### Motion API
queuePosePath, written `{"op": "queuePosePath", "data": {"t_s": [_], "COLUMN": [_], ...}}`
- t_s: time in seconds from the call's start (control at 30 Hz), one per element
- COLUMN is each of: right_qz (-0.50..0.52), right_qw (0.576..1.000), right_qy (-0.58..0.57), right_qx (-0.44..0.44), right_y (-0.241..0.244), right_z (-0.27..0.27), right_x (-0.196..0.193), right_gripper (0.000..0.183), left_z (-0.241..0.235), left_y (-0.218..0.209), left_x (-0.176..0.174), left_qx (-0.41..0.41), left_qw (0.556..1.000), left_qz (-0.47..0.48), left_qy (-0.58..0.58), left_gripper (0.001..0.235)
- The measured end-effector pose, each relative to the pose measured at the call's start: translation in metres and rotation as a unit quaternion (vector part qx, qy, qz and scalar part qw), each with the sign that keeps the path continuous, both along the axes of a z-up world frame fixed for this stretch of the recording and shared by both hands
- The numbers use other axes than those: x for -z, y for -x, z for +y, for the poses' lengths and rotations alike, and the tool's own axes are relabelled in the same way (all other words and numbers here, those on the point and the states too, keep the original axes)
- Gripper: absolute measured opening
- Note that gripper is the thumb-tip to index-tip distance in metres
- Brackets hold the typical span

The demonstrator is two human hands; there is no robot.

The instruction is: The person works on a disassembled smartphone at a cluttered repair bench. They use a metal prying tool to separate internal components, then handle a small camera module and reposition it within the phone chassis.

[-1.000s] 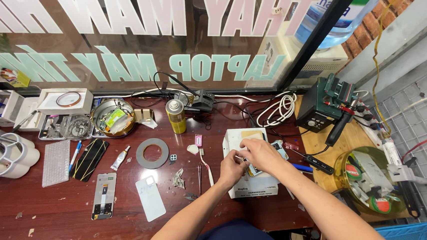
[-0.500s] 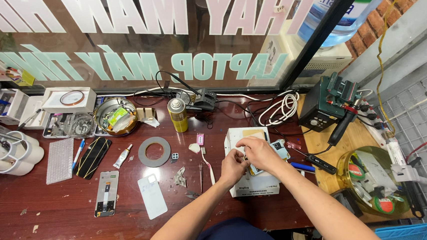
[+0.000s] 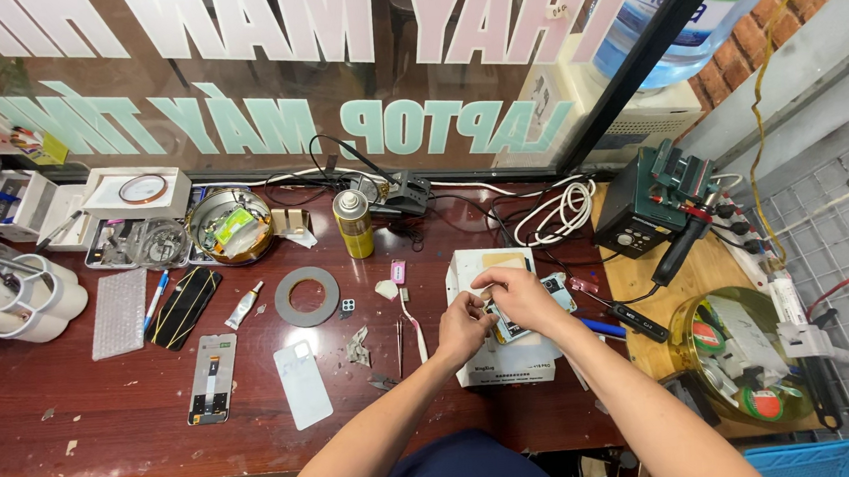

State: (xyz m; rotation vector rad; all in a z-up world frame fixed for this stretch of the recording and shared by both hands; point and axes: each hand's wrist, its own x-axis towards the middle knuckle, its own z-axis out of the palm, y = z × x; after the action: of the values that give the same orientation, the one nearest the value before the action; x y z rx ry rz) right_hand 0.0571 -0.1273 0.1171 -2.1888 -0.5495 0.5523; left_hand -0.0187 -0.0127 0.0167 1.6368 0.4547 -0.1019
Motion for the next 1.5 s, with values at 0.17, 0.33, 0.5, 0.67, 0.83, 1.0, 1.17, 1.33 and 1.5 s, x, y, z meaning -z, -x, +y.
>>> {"op": "queuePosePath", "data": {"t_s": [0.17, 0.33, 0.5, 0.67, 0.83, 1.0, 1.17, 1.33, 1.5], "right_qz": [-0.05, -0.047, -0.096, -0.059, 0.058, 0.099, 0.072, 0.089, 0.139], "right_qw": [0.999, 0.999, 0.995, 0.997, 0.994, 0.975, 0.981, 0.972, 0.951], "right_qy": [0.017, 0.014, -0.006, 0.032, -0.092, -0.19, -0.141, -0.181, -0.231], "right_qx": [-0.005, 0.001, -0.038, -0.035, 0.021, 0.057, 0.11, 0.118, 0.149], "right_y": [0.004, 0.007, 0.001, -0.007, -0.005, -0.005, -0.004, 0.003, 0.009], "right_z": [-0.001, 0.005, 0.0, -0.008, -0.024, -0.034, -0.043, -0.053, -0.053], "right_x": [-0.003, -0.006, -0.002, 0.009, 0.019, 0.017, 0.006, 0.0, 0.006], "right_gripper": [0.029, 0.032, 0.034, 0.032, 0.033, 0.031, 0.034, 0.034, 0.034], "left_z": [-0.002, 0.0, -0.001, -0.001, 0.002, 0.003, 0.004, 0.005, 0.006], "left_y": [-0.002, 0.0, -0.001, 0.003, 0.009, 0.008, 0.007, 0.013, 0.013], "left_x": [0.002, 0.005, 0.003, -0.002, -0.002, -0.001, -0.007, -0.024, -0.039], "left_qx": [0.002, 0.0, 0.004, 0.009, 0.019, 0.026, 0.025, 0.036, 0.079], "left_qw": [0.999, 1.0, 0.999, 0.998, 0.994, 0.991, 0.987, 0.959, 0.935], "left_qz": [-0.007, -0.008, -0.013, -0.021, -0.045, -0.058, -0.071, -0.154, -0.203], "left_qy": [-0.033, -0.028, -0.033, -0.063, -0.095, -0.118, -0.144, -0.237, -0.279], "left_gripper": [0.032, 0.033, 0.034, 0.034, 0.037, 0.036, 0.036, 0.032, 0.013]}}
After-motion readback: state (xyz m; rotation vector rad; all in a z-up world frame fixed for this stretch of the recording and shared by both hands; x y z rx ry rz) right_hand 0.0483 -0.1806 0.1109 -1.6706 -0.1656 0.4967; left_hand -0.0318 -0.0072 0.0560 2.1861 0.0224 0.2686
